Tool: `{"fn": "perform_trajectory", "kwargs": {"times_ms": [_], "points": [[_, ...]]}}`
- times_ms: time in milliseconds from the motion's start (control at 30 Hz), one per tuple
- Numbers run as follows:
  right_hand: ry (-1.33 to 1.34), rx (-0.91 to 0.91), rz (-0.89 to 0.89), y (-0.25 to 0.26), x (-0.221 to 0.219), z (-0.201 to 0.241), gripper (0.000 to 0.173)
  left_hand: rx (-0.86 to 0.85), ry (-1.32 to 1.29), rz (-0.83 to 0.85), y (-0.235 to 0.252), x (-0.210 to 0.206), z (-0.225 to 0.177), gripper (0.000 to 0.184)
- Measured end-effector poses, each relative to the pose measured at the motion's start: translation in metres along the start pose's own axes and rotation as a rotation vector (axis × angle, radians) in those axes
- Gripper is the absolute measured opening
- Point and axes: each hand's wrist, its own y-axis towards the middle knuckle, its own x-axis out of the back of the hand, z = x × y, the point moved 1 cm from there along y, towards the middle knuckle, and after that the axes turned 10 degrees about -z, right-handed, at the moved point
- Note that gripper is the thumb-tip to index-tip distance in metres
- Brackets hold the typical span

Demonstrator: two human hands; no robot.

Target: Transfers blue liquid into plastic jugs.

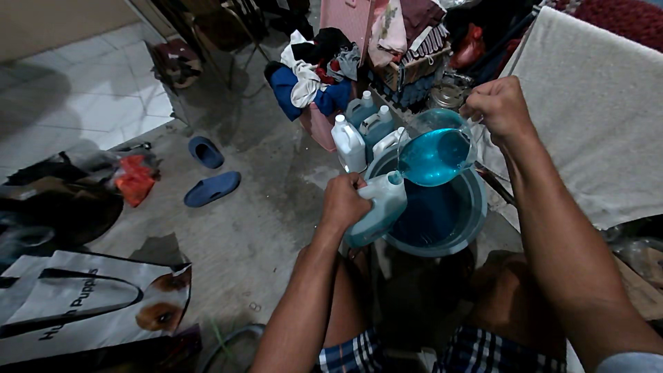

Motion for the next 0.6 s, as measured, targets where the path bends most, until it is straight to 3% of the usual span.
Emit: {"fn": "perform_trajectory", "kwargs": {"times_ms": [600], "points": [[-0.086, 0.052, 0.03, 0.0035, -0.0028, 0.0043, 0.035, -0.013, 0.002, 0.001, 0.0003, 0.0003, -0.0001, 0.021]]}}
